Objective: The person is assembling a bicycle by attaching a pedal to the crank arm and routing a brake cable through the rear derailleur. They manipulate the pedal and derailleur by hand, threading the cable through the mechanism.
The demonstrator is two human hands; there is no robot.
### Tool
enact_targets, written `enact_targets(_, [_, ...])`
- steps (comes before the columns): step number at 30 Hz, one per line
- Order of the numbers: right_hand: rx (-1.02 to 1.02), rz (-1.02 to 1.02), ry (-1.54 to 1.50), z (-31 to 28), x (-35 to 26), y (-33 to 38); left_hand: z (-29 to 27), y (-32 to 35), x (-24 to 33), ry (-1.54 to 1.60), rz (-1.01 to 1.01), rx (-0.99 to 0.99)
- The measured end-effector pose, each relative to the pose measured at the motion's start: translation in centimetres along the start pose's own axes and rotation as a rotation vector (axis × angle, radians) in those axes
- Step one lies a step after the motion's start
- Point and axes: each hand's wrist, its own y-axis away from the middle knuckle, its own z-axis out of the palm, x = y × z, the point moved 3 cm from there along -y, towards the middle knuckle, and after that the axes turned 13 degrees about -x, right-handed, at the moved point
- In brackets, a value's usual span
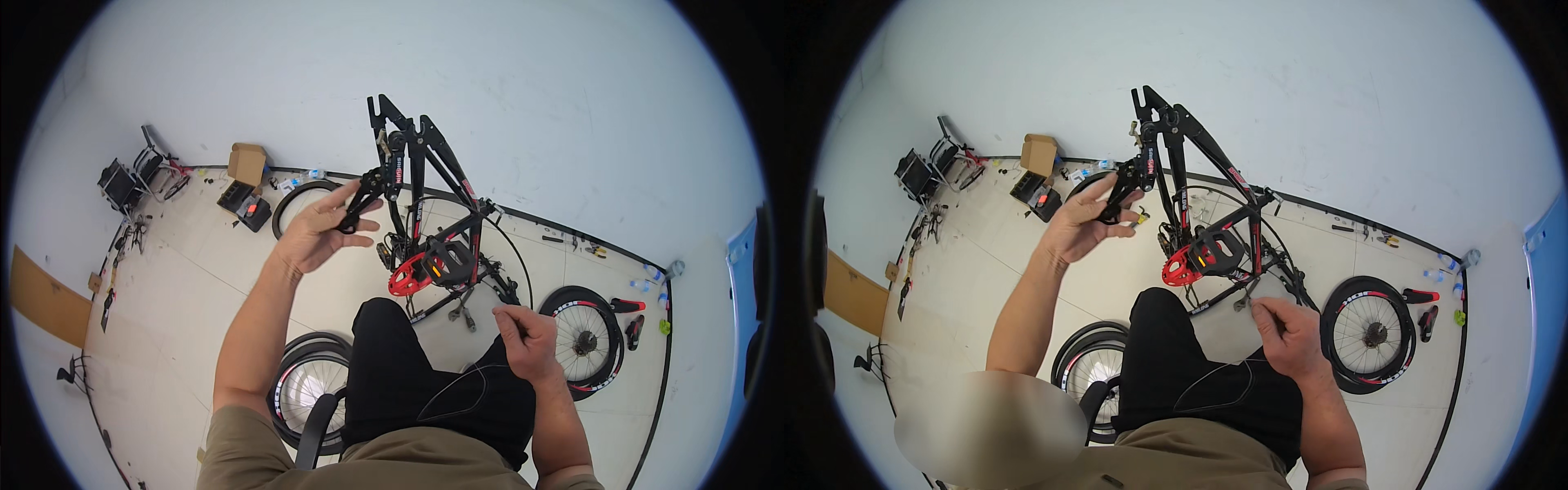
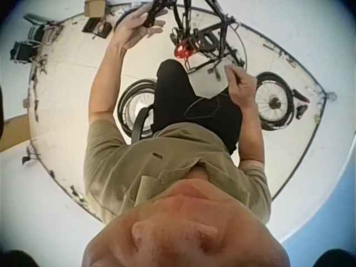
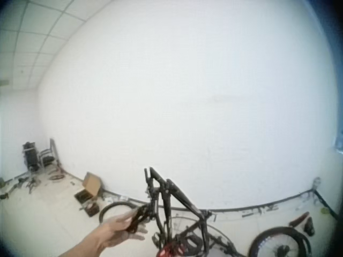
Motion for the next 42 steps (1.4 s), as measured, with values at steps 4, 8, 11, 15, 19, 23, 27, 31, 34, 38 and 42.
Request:
enact_targets(4, [-0.007,0.029,-0.006,0.7,-0.1,-0.1,-0.4,-0.4,-4.3,0.177,0.037,-0.024])
enact_targets(8, [-0.019,0.096,0.032,2.1,0.2,-0.7,-0.1,-1.2,-7.0,0.267,0.133,-0.041])
enact_targets(11, [-0.038,0.050,0.008,3.3,-0.4,-1.3,0.4,-1.4,-7.6,0.300,0.185,-0.062])
enact_targets(15, [-0.151,-0.065,0.071,2.8,-0.6,-1.0,0.1,-1.2,-5.5,0.081,0.145,-0.065])
enact_targets(19, [-0.285,-0.234,0.167,1.9,-2.8,-1.9,0.9,-0.6,-3.6,0.040,0.084,-0.148])
enact_targets(23, [-0.281,-0.254,0.303,2.8,-4.1,-2.4,0.0,-0.9,-2.4,0.010,-0.088,-0.261])
enact_targets(27, [-0.135,-0.114,0.038,3.4,-1.9,-1.6,0.5,-3.7,1.1,-0.210,-0.330,-0.441])
enact_targets(31, [-0.098,0.160,-0.281,3.3,-1.6,-0.9,2.9,-4.9,3.8,-0.330,-0.411,-0.484])
enact_targets(34, [-0.017,0.168,-0.333,3.3,-1.7,-1.5,5.5,-5.2,5.3,-0.421,-0.443,-0.453])
enact_targets(38, [0.038,0.107,-0.382,3.0,-1.1,-2.3,9.5,-5.5,5.3,-0.588,-0.519,-0.353])
enact_targets(42, [-0.008,0.084,-0.338,1.5,-1.6,-2.9,10.7,-5.7,4.9,-0.776,-0.571,-0.205])
